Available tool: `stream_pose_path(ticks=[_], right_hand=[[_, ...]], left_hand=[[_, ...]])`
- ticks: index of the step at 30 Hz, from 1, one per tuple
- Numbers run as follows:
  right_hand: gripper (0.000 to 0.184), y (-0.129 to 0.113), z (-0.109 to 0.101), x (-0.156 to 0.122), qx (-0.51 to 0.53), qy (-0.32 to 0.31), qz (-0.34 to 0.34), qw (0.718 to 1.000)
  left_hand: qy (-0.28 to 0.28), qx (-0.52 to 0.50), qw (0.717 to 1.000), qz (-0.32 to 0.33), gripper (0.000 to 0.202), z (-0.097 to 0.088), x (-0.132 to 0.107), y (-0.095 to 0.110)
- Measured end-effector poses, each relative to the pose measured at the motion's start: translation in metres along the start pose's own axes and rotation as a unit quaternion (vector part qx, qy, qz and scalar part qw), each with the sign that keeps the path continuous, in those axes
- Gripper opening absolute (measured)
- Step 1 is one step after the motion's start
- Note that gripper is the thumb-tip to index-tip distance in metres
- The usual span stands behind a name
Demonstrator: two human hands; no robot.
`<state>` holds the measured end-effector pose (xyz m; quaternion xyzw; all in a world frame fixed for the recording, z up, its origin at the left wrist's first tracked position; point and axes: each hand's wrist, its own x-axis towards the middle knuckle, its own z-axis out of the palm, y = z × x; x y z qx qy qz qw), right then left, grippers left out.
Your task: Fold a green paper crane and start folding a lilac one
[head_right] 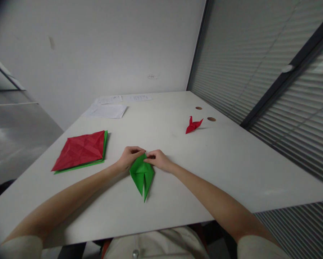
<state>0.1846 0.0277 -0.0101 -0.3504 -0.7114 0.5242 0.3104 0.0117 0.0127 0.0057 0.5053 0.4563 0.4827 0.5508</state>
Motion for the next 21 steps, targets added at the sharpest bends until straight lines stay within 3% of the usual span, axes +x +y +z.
stream_pose_path(ticks=[4, 12, 17, 21], right_hand=[[0.027, -0.003, 0.000, -0.001, 0.005, -0.024, 0.020, 1.000], [0.027, -0.005, 0.001, -0.002, 0.040, -0.037, 0.034, 0.998], [0.030, -0.004, -0.007, 0.001, 0.027, 0.000, 0.017, 0.999], [0.038, -0.002, -0.017, 0.004, 0.003, 0.032, 0.025, 0.999]], left_hand=[[0.037, 0.008, 0.999, 0.004, 0.030, -0.003, 0.003, -0.001], [0.059, 0.001, 0.998, 0.006, 0.033, -0.004, 0.005, -0.003], [0.034, -0.038, 0.999, -0.008, 0.043, -0.011, 0.009, -0.005], [-0.017, -0.020, 1.000, -0.002, 0.044, -0.016, 0.013, -0.008]])
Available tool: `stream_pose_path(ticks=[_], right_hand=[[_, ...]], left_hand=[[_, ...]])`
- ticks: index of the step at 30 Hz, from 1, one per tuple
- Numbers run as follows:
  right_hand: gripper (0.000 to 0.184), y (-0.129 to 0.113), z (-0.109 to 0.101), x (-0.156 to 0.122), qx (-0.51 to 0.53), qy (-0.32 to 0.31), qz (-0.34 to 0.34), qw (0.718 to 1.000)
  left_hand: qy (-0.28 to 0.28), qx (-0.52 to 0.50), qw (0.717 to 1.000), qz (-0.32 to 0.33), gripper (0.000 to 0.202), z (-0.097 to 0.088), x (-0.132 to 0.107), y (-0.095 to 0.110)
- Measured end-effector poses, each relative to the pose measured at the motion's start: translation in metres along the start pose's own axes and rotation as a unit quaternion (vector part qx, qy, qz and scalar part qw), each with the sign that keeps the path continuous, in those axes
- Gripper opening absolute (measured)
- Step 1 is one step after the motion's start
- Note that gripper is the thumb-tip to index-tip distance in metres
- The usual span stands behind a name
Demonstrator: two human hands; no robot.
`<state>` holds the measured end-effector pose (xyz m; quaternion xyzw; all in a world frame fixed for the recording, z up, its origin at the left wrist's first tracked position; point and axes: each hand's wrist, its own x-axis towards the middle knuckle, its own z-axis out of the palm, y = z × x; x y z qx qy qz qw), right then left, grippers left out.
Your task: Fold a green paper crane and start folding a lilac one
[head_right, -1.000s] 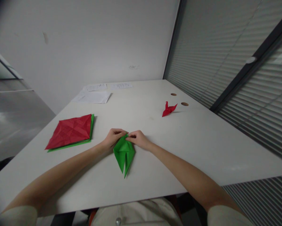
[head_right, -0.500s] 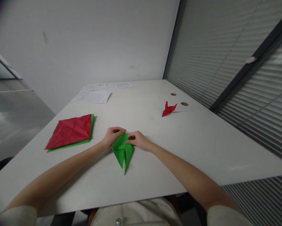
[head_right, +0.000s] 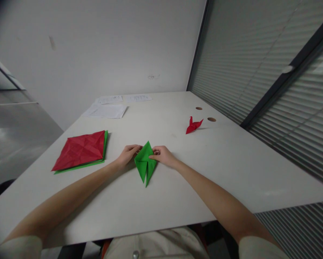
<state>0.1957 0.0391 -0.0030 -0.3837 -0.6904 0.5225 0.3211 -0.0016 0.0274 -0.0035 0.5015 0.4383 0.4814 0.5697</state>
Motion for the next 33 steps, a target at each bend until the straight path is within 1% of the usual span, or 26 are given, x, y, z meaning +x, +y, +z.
stream_pose_path(ticks=[5, 7, 9, 11, 13, 16, 19, 22, 25, 27, 30, 33], right_hand=[[0.038, 0.002, -0.001, 0.001, -0.007, -0.004, 0.002, 1.000], [0.038, 0.002, 0.001, 0.000, -0.010, -0.003, 0.004, 1.000], [0.039, 0.003, 0.002, 0.000, -0.024, 0.003, 0.008, 1.000], [0.040, 0.003, 0.002, 0.000, -0.043, 0.007, 0.012, 0.999], [0.039, 0.001, 0.001, -0.001, -0.058, 0.003, 0.004, 0.998], [0.030, -0.003, -0.002, -0.001, -0.057, 0.024, -0.043, 0.997], [0.030, -0.008, -0.006, 0.000, -0.042, 0.051, -0.075, 0.995], [0.026, -0.009, -0.009, 0.001, -0.025, 0.032, -0.061, 0.997], [0.025, -0.009, -0.014, 0.001, -0.008, 0.016, -0.035, 0.999], [0.023, -0.009, -0.019, 0.000, -0.031, -0.001, -0.025, 0.999], [0.015, -0.011, -0.025, -0.002, -0.109, -0.025, -0.036, 0.993], [0.011, -0.014, -0.025, -0.004, -0.174, -0.037, -0.058, 0.982]], left_hand=[[-0.070, 0.033, 0.997, 0.029, 0.053, 0.003, -0.004, 0.000], [-0.074, 0.048, 0.995, 0.038, 0.058, 0.004, -0.007, 0.001], [-0.060, 0.067, 0.995, 0.049, 0.059, 0.005, -0.008, 0.003], [-0.051, 0.090, 0.993, 0.062, 0.054, 0.004, -0.008, 0.004], [-0.055, 0.121, 0.988, 0.073, 0.045, 0.002, -0.007, 0.004], [-0.063, 0.172, 0.979, 0.083, 0.036, 0.001, -0.006, 0.003], [-0.087, 0.222, 0.968, 0.083, 0.031, 0.002, -0.008, 0.003], [-0.127, 0.259, 0.954, 0.083, 0.027, 0.004, -0.010, 0.005], [-0.151, 0.291, 0.940, 0.090, 0.033, 0.003, -0.010, 0.009], [-0.153, 0.315, 0.933, 0.082, 0.037, 0.000, -0.009, 0.012], [-0.154, 0.341, 0.926, 0.054, 0.031, -0.003, -0.006, 0.014], [-0.166, 0.349, 0.921, 0.044, 0.027, -0.003, -0.007, 0.015]])
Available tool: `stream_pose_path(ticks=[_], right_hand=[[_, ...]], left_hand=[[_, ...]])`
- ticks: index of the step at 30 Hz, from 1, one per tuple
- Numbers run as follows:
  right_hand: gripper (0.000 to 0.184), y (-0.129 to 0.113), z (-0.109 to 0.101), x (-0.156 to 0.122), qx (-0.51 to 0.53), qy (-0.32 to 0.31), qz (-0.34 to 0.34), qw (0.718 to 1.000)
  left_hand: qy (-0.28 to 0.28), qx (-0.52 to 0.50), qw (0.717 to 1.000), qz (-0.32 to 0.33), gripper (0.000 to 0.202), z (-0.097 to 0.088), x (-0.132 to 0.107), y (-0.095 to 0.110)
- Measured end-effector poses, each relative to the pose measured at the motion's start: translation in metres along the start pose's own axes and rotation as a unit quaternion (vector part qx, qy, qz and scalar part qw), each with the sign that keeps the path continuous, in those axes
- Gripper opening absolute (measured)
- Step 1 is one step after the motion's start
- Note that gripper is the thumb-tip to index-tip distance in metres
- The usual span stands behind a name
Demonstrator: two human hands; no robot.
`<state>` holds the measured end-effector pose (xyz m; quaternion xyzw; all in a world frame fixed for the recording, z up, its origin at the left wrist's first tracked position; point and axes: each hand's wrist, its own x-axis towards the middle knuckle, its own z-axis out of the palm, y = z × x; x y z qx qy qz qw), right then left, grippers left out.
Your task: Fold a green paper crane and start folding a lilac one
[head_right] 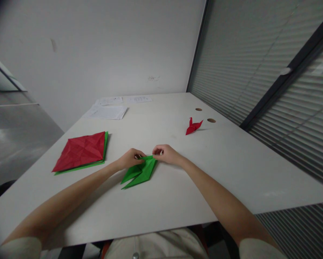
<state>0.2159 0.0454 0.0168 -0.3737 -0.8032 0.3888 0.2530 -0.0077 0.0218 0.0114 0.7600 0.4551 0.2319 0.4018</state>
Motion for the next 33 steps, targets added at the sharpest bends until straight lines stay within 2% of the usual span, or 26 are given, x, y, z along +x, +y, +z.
stream_pose_path(ticks=[5, 10, 14, 20, 24, 29, 33], right_hand=[[0.008, -0.009, 0.004, -0.004, -0.068, -0.035, -0.020, 0.997], [0.004, -0.012, 0.003, -0.005, -0.110, -0.032, -0.014, 0.993], [0.003, -0.004, 0.000, -0.002, -0.139, -0.015, -0.018, 0.990], [0.009, 0.017, -0.006, 0.001, -0.154, 0.000, -0.032, 0.988], [0.011, 0.021, -0.008, 0.001, -0.175, 0.011, -0.037, 0.984], [0.014, 0.019, -0.009, 0.000, -0.240, 0.030, -0.041, 0.969], [0.015, 0.019, -0.010, -0.001, -0.280, 0.032, -0.046, 0.958]], left_hand=[[-0.014, 0.027, 1.000, 0.001, 0.026, 0.000, -0.003, 0.006], [0.013, 0.166, 0.985, 0.036, 0.030, -0.006, -0.008, 0.013], [0.043, 0.242, 0.969, 0.041, 0.029, -0.010, -0.009, 0.012], [0.085, 0.257, 0.962, 0.037, 0.027, -0.014, -0.006, -0.001], [0.098, 0.261, 0.959, 0.040, 0.024, -0.015, -0.005, -0.008], [0.074, 0.309, 0.946, 0.062, 0.027, -0.013, -0.006, -0.009], [0.059, 0.275, 0.956, 0.084, 0.024, -0.010, -0.007, -0.009]])
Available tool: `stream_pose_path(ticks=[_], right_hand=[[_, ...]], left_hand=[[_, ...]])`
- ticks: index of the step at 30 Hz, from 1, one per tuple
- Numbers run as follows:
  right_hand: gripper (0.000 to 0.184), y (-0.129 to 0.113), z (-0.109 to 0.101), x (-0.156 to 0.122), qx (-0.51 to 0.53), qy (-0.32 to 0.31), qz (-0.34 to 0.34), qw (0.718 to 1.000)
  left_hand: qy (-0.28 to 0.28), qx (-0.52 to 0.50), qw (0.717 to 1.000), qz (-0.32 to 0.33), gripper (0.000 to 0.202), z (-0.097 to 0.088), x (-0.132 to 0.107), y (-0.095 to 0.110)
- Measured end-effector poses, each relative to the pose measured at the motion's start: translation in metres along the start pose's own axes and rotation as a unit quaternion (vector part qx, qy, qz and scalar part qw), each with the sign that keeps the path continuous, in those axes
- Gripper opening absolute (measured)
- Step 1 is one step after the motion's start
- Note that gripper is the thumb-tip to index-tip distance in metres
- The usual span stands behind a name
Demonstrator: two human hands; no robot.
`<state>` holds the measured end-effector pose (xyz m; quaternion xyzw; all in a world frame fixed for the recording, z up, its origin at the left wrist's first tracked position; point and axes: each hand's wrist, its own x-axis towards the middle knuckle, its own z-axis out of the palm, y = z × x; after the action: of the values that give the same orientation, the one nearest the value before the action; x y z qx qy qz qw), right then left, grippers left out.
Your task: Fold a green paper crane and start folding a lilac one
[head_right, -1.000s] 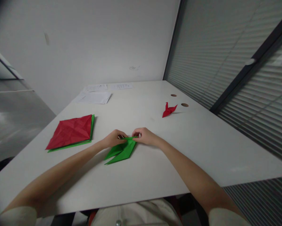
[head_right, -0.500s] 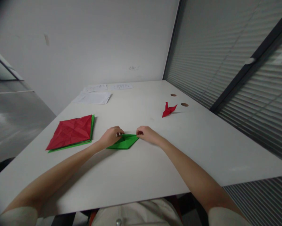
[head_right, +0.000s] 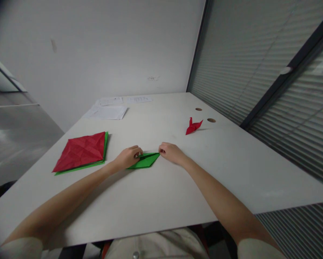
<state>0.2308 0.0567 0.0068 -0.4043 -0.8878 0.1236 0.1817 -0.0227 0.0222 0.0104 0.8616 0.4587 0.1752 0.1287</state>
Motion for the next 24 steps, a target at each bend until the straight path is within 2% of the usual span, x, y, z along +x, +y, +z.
stream_pose_path(ticks=[3, 7, 13, 16, 21, 24], right_hand=[[0.014, 0.001, 0.000, 0.000, -0.013, 0.005, -0.005, 1.000], [0.013, 0.002, 0.001, 0.000, -0.006, 0.022, -0.019, 1.000], [0.013, -0.001, 0.001, 0.000, 0.057, 0.102, -0.061, 0.991], [0.013, -0.003, 0.001, 0.000, 0.091, 0.162, -0.074, 0.980], [0.013, -0.009, -0.002, -0.001, 0.093, 0.225, -0.070, 0.967], [0.013, -0.013, -0.003, -0.001, 0.083, 0.248, -0.072, 0.962]], left_hand=[[0.009, -0.090, 0.996, -0.013, 0.015, 0.002, 0.002, 0.000], [0.017, -0.199, 0.976, -0.086, 0.036, 0.006, 0.008, -0.005], [0.010, -0.294, 0.948, -0.124, 0.042, 0.012, 0.014, -0.008], [0.007, -0.422, 0.890, -0.172, 0.050, 0.008, 0.012, -0.002], [-0.052, -0.627, 0.748, -0.213, 0.068, -0.002, 0.004, 0.015], [-0.058, -0.666, 0.710, -0.222, 0.072, -0.002, 0.001, 0.025]])
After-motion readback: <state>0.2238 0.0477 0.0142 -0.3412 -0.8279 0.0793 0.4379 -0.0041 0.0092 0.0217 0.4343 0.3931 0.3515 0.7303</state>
